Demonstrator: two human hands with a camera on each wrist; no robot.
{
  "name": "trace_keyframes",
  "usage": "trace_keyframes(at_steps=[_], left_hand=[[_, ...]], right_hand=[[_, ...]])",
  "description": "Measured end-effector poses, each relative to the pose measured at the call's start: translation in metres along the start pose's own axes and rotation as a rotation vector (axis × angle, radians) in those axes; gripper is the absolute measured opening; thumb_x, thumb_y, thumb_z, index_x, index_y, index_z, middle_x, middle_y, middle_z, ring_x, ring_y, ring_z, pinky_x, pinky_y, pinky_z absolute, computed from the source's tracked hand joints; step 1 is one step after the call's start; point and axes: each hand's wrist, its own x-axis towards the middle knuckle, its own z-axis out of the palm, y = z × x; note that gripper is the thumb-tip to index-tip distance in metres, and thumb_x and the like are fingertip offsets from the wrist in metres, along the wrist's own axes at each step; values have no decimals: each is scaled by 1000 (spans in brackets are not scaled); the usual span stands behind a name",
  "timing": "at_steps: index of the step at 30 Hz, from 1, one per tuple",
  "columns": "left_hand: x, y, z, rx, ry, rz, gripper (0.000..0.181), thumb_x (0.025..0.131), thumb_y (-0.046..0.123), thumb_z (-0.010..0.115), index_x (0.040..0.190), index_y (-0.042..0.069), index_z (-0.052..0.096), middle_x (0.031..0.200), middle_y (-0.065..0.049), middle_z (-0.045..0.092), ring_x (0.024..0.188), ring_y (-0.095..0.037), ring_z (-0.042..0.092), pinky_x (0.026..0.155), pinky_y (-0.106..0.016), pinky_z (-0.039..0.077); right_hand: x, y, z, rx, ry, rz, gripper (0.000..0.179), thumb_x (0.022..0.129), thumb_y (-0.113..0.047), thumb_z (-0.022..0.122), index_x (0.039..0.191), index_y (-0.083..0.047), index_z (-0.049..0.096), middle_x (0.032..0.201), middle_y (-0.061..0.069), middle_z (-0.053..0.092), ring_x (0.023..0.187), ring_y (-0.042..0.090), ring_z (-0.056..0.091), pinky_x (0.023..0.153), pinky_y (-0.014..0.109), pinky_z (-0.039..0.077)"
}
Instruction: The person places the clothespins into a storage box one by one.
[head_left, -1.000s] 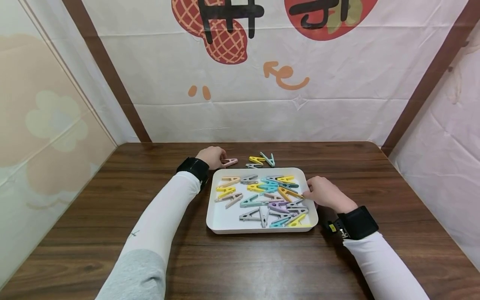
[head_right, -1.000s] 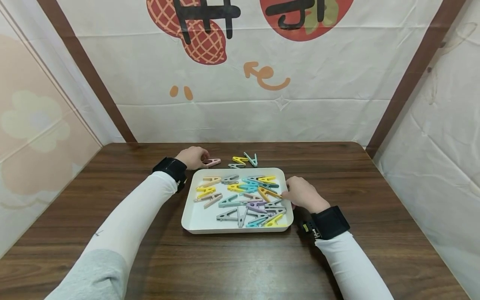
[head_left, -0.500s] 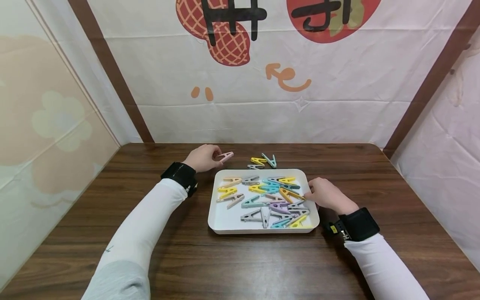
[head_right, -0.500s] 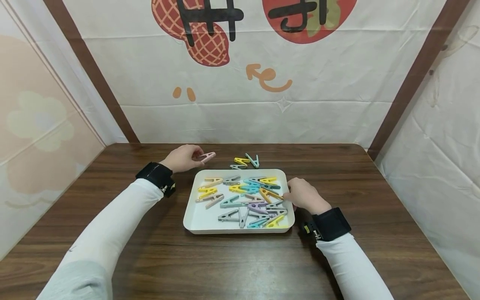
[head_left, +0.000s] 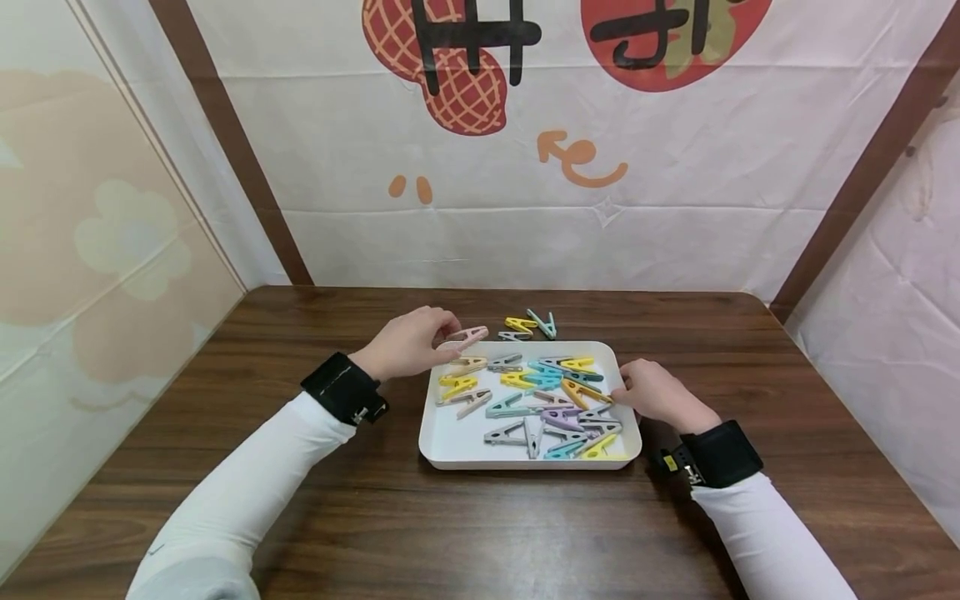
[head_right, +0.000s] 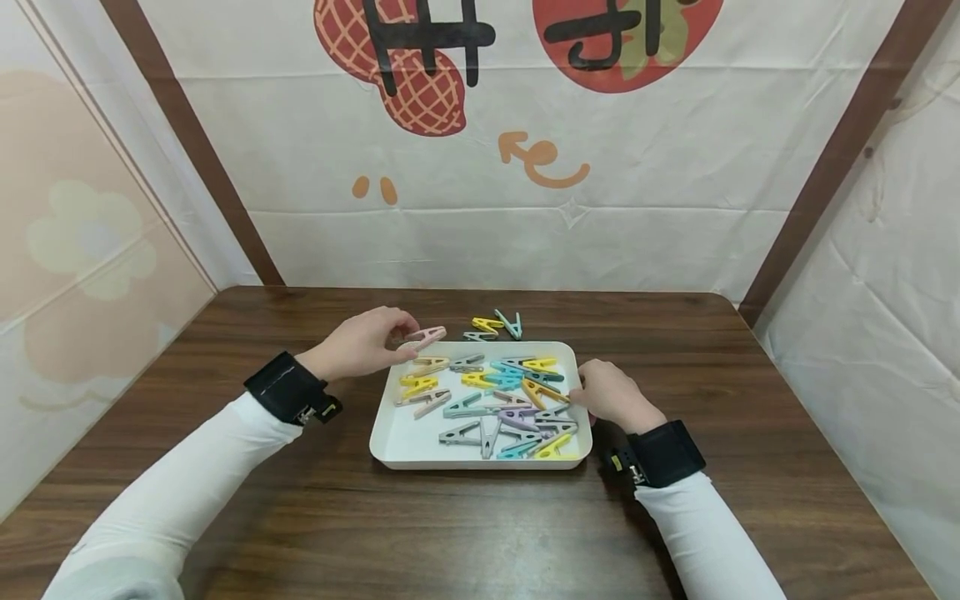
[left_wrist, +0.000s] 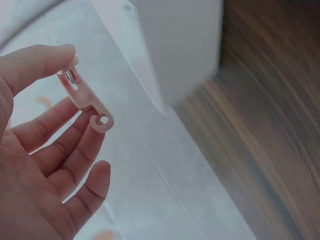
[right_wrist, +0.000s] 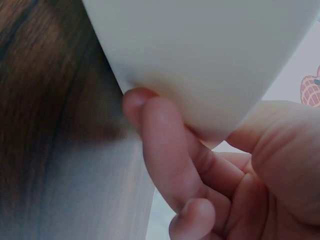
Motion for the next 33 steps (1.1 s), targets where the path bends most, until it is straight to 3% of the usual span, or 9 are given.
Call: trace_keyframes(at_steps=[6, 11, 17, 26, 33], left_hand=[[-20, 24, 1, 23, -30, 63, 32, 85, 31, 75, 108, 11, 66, 92, -1, 61, 80, -16, 52, 65, -30, 46], [-36, 34, 8, 13, -53, 89, 29, 84, 30, 76, 104, 11, 67, 91, -1, 61, 78, -14, 51, 64, -29, 45], [-46, 33, 22, 48, -71, 134, 26, 83, 31, 76, 100, 13, 68, 84, 2, 60, 73, -13, 48, 61, -29, 41], [-57, 32, 34, 73, -105, 200, 27, 81, 30, 77, 102, 15, 71, 87, 7, 61, 79, -12, 48, 77, -34, 41], [-58, 31, 38, 96, -123, 193, 26, 78, 31, 79, 98, 16, 70, 83, 9, 60, 80, -12, 49, 79, -36, 35]], right_hand=[[-1, 0, 1, -6, 11, -3, 38, 90, -9, 61, 121, 12, 57, 80, 8, 61, 55, 16, 55, 50, 29, 43], [-1, -1, 0, -12, 10, 1, 36, 90, -9, 61, 120, 12, 58, 81, 8, 62, 57, 16, 56, 52, 29, 44], [-1, 0, 0, -12, 11, 2, 36, 90, -9, 61, 119, 11, 58, 82, 8, 62, 57, 16, 56, 52, 29, 44], [0, 2, 2, -12, 13, -2, 37, 90, -9, 61, 120, 12, 58, 81, 8, 61, 57, 16, 56, 51, 29, 43], [0, 1, 0, -12, 13, 3, 35, 90, -9, 60, 119, 11, 59, 79, 8, 61, 56, 16, 56, 51, 28, 42]])
